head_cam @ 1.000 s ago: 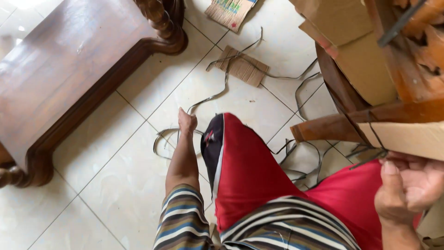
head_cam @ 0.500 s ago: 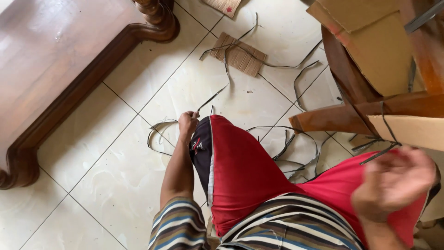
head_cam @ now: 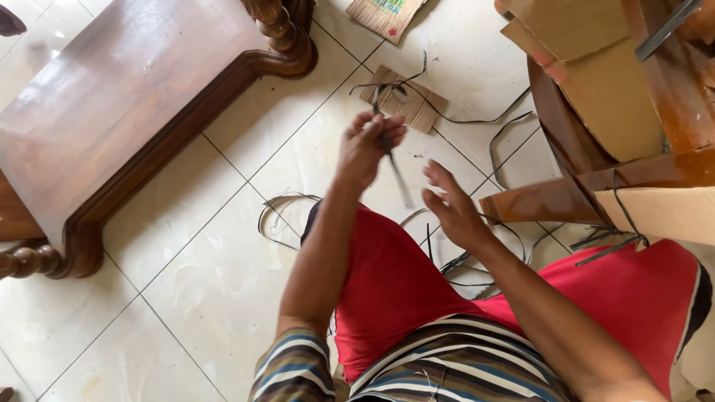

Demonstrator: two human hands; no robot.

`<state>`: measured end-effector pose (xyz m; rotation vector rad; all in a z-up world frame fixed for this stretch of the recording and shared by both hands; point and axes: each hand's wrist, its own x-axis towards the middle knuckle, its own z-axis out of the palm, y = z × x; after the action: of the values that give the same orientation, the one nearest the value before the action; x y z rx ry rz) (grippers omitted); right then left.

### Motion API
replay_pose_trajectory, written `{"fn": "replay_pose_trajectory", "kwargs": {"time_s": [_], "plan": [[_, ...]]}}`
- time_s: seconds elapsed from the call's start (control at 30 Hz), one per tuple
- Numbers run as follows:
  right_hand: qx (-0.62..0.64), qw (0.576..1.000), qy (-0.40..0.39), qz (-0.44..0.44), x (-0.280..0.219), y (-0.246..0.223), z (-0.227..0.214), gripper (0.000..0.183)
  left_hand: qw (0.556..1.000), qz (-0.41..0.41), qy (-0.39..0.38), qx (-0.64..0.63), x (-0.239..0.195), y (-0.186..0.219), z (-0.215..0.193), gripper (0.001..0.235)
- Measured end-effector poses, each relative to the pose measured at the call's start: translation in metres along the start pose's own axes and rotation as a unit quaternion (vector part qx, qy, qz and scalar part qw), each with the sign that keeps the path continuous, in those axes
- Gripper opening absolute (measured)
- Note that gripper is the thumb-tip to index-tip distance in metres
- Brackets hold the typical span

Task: Securing cardboard packaging to furniture components using plastic straps and manual knots.

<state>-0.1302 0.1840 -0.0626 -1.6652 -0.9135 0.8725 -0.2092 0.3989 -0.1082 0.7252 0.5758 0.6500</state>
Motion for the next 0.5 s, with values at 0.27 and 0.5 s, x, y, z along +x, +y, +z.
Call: {"fn": "replay_pose_trajectory", "kwargs": {"time_s": [0.27,0.5], "plan": [[0.011,0.994,0.095,0.056,-0.017,0.024,0.015,0.034,0.984,-0.115,0.114,-0.079,0.001,-0.043,-0.01,0.013],[-0.011,0.985,0.151,0.087,-0.109,0.043,-0.07,0.034,0.972,-0.099,0.192,-0.095,0.032,-0.017,-0.046,0.028]]}}
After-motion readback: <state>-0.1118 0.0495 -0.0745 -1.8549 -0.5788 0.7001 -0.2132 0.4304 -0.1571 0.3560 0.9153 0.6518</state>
